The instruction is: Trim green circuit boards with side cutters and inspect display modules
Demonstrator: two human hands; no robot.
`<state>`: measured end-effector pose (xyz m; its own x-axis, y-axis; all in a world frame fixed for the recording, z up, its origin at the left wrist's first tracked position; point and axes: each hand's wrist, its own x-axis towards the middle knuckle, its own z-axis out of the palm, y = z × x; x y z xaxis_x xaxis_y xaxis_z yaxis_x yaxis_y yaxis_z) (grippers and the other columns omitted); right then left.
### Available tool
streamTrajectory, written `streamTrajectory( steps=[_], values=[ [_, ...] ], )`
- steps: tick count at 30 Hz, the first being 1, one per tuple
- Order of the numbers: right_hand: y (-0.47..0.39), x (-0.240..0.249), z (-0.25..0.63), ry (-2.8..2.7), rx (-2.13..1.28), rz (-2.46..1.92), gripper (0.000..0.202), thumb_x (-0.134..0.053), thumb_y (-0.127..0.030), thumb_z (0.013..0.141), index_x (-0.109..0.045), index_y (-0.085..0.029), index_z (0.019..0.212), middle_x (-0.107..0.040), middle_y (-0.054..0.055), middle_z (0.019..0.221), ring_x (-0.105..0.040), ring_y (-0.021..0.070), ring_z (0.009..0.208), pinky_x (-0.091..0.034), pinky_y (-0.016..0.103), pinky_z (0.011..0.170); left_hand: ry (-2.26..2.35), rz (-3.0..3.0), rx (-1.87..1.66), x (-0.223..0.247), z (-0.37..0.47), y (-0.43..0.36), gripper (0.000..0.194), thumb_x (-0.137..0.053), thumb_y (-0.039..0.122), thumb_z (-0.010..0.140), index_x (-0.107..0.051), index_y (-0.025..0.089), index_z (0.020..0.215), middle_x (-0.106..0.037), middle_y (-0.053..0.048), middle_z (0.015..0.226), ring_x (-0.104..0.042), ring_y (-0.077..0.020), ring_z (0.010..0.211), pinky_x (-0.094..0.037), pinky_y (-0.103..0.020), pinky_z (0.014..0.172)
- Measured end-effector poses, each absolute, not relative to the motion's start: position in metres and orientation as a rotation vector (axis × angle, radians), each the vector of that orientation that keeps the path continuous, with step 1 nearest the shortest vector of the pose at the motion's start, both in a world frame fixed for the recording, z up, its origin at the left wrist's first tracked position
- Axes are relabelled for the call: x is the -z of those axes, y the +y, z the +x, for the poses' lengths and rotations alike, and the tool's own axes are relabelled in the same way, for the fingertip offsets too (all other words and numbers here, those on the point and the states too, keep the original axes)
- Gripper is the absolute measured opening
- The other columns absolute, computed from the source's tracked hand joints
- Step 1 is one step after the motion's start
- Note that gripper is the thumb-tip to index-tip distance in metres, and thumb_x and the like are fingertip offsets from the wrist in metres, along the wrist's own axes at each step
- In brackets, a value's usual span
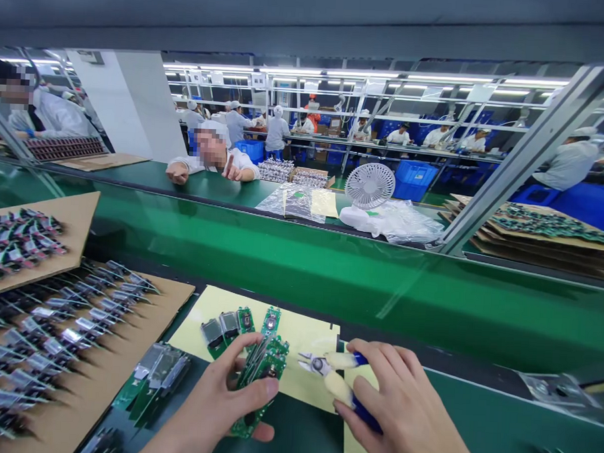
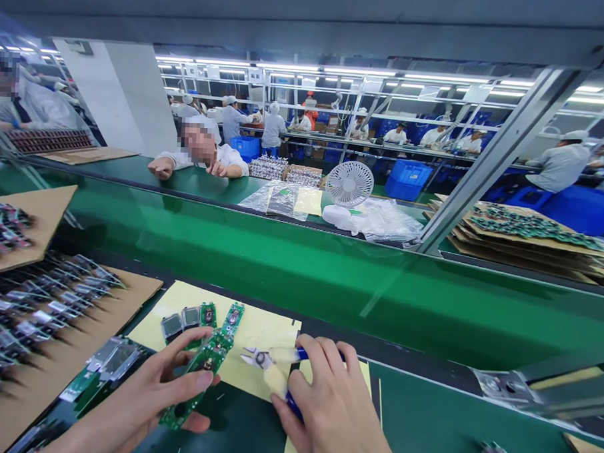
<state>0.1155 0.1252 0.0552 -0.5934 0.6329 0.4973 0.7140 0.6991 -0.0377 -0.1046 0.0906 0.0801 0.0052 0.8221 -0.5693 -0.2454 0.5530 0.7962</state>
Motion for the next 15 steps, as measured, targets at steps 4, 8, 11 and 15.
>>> streamTrajectory(
  steps=[4, 8, 11, 15],
  values=[
    [0.116, -0.055, 0.111, -2.333, 0.149, -0.981, 0.030, -0.038, -0.029, 0.088, -0.051, -0.018, 0.063, -0.057, 0.012, 0.096, -0.049, 0.0252, 0.086, -0.038, 0.039, 0.070, 1.275, 0.474, -0.883, -0.089, -0.099, 0.092, 0.081, -0.077, 0.044, 0.053, -0.034, 0.023, 0.118, -0.044, -0.012, 0.106, -0.044, -0.0336, 0.106, -0.056, -0.038, 0.065],
    [0.115, -0.053, 0.107, -2.288, 0.133, -0.957, 0.027, -0.040, -0.027, 0.087, -0.050, -0.017, 0.064, -0.055, 0.012, 0.095, -0.048, 0.0251, 0.085, -0.038, 0.039, 0.069, 1.268, 0.518, -0.887, -0.086, -0.096, 0.091, 0.080, -0.076, 0.043, 0.054, -0.033, 0.022, 0.119, -0.044, -0.011, 0.104, -0.041, -0.0339, 0.109, -0.055, -0.037, 0.064],
    [0.115, -0.051, 0.105, -2.278, 0.131, -0.955, 0.026, -0.039, -0.026, 0.088, -0.050, -0.017, 0.066, -0.055, 0.011, 0.092, -0.047, 0.0246, 0.083, -0.038, 0.038, 0.068, 1.273, 0.535, -0.888, -0.084, -0.094, 0.090, 0.080, -0.076, 0.042, 0.056, -0.031, 0.021, 0.119, -0.043, -0.011, 0.101, -0.043, -0.0333, 0.106, -0.055, -0.038, 0.065],
    [0.116, -0.044, 0.105, -2.257, 0.182, -0.956, 0.028, -0.036, -0.027, 0.088, -0.051, -0.018, 0.066, -0.054, 0.010, 0.086, -0.047, 0.0239, 0.078, -0.038, 0.037, 0.065, 1.286, 0.539, -0.894, -0.082, -0.094, 0.092, 0.080, -0.076, 0.040, 0.055, -0.032, 0.020, 0.119, -0.040, -0.013, 0.106, -0.044, -0.0328, 0.105, -0.056, -0.037, 0.064]
  ],
)
